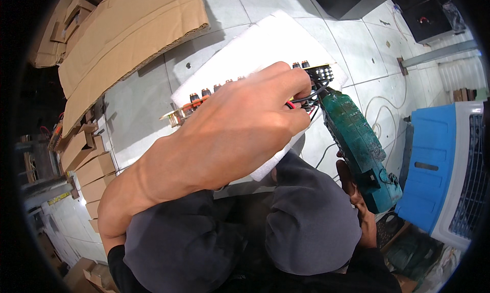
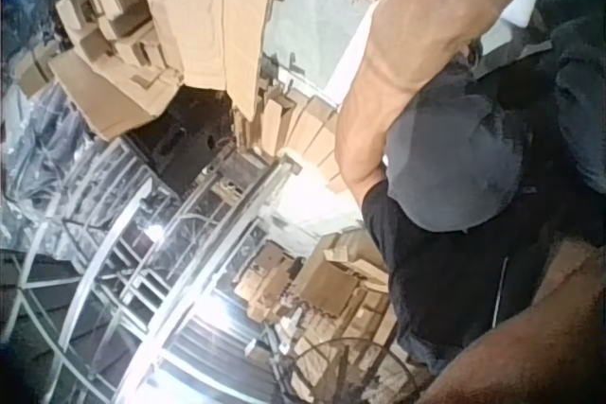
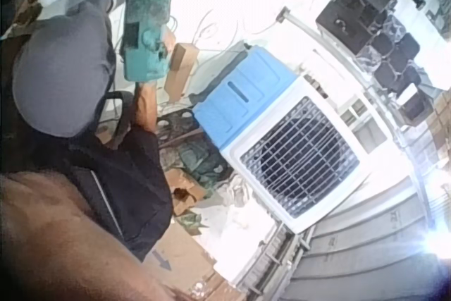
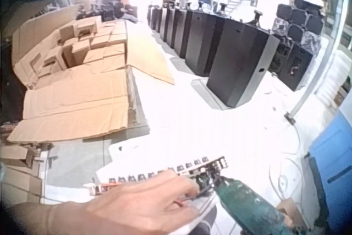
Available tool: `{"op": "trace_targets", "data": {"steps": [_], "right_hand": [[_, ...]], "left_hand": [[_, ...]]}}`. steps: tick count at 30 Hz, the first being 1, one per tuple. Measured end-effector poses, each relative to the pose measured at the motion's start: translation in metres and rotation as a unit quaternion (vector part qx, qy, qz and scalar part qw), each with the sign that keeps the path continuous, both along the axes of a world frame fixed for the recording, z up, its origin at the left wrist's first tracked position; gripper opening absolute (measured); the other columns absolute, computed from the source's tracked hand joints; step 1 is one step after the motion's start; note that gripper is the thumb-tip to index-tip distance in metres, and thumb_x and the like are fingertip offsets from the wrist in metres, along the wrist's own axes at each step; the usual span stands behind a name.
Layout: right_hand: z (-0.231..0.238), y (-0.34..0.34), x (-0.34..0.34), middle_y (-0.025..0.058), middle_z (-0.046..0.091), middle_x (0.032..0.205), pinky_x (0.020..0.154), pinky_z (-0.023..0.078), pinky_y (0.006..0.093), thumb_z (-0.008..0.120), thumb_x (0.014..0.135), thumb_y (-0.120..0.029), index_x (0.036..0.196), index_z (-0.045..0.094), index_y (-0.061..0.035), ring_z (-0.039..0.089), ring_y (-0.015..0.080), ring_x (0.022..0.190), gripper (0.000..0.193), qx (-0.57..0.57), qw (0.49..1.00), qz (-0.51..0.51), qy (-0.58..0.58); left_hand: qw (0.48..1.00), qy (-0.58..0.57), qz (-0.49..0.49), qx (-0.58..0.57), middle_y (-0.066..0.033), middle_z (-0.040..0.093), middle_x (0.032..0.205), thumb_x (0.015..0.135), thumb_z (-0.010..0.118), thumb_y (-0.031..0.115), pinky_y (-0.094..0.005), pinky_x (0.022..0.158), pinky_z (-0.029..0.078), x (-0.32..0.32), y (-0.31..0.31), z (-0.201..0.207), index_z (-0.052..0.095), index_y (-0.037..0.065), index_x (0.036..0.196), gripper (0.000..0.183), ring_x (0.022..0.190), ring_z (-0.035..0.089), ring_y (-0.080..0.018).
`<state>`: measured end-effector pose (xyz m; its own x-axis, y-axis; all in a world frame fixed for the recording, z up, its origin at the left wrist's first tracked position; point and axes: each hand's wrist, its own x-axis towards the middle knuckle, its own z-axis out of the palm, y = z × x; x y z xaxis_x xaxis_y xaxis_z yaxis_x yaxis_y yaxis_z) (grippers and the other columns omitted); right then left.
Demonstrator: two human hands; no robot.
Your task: The person unpacks a circuit board from a cardboard box and places it on a foam pad. They then use a green heat gun to apply heat to specific components on the board while holding it steady with their other hand. The person continues to manipulate the board and apply heat to different areas.
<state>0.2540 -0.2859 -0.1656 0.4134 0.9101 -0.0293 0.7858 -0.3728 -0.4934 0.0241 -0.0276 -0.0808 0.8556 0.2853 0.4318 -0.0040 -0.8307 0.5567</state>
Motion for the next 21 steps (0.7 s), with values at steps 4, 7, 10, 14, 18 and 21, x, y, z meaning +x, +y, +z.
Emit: {"op": "trace_targets", "data": {"steps": [4,7,10,14,18,21], "right_hand": [[0.021,0.002,-0.010,0.0118,0.072,0.110,0.086,0.053,0.0405,0.069,0.095,-0.036,0.121,0.066,-0.0065,0.069,0.0264,0.101,0.040,-0.045,0.998,-0.015,-0.046],[0.022,0.003,-0.004,0.0116,0.072,0.107,0.083,0.053,0.0406,0.071,0.093,-0.037,0.119,0.067,-0.0066,0.068,0.0269,0.096,0.040,-0.025,0.998,0.008,-0.050],[0.019,-0.005,0.004,0.0115,0.072,0.104,0.079,0.052,0.0408,0.072,0.092,-0.037,0.117,0.067,-0.0067,0.067,0.0275,0.091,0.040,0.015,0.998,0.035,-0.053],[0.019,-0.007,0.011,0.0113,0.072,0.101,0.075,0.051,0.0410,0.074,0.090,-0.038,0.114,0.067,-0.0068,0.067,0.0283,0.085,0.040,0.055,0.995,0.070,-0.052],[0.023,0.002,0.013,0.0114,0.072,0.095,0.070,0.050,0.0405,0.076,0.087,-0.035,0.107,0.069,-0.0069,0.066,0.0289,0.078,0.035,0.072,0.991,0.096,-0.065],[0.027,0.014,0.014,0.0118,0.071,0.085,0.066,0.049,0.0390,0.076,0.085,-0.026,0.095,0.071,-0.0068,0.064,0.0298,0.070,0.023,0.089,0.985,0.123,-0.080]], "left_hand": [[1.000,0.012,0.005,0.007,-0.0128,0.061,0.102,0.060,0.067,-0.012,-0.0406,0.080,0.053,0.000,-0.001,0.000,0.068,0.002,0.090,0.033,0.096,0.062,-0.0327],[1.000,0.018,0.016,0.012,-0.0127,0.061,0.102,0.061,0.067,-0.012,-0.0407,0.080,0.053,-0.002,-0.002,-0.001,0.068,0.003,0.089,0.032,0.096,0.062,-0.0326],[1.000,0.012,0.010,0.017,-0.0126,0.061,0.103,0.061,0.067,-0.012,-0.0407,0.080,0.053,0.001,-0.001,-0.001,0.068,0.003,0.089,0.032,0.096,0.062,-0.0324],[1.000,0.024,0.009,0.017,-0.0125,0.061,0.103,0.061,0.067,-0.012,-0.0405,0.079,0.053,0.000,-0.001,0.001,0.068,0.003,0.090,0.032,0.095,0.062,-0.0320],[1.000,0.010,0.005,0.009,-0.0120,0.061,0.102,0.063,0.067,-0.012,-0.0403,0.078,0.052,0.000,-0.001,0.000,0.069,0.003,0.091,0.032,0.094,0.061,-0.0313],[1.000,0.015,0.001,0.017,-0.0115,0.061,0.102,0.063,0.066,-0.013,-0.0399,0.077,0.052,0.000,0.000,0.000,0.069,0.003,0.091,0.032,0.093,0.061,-0.0308]]}}
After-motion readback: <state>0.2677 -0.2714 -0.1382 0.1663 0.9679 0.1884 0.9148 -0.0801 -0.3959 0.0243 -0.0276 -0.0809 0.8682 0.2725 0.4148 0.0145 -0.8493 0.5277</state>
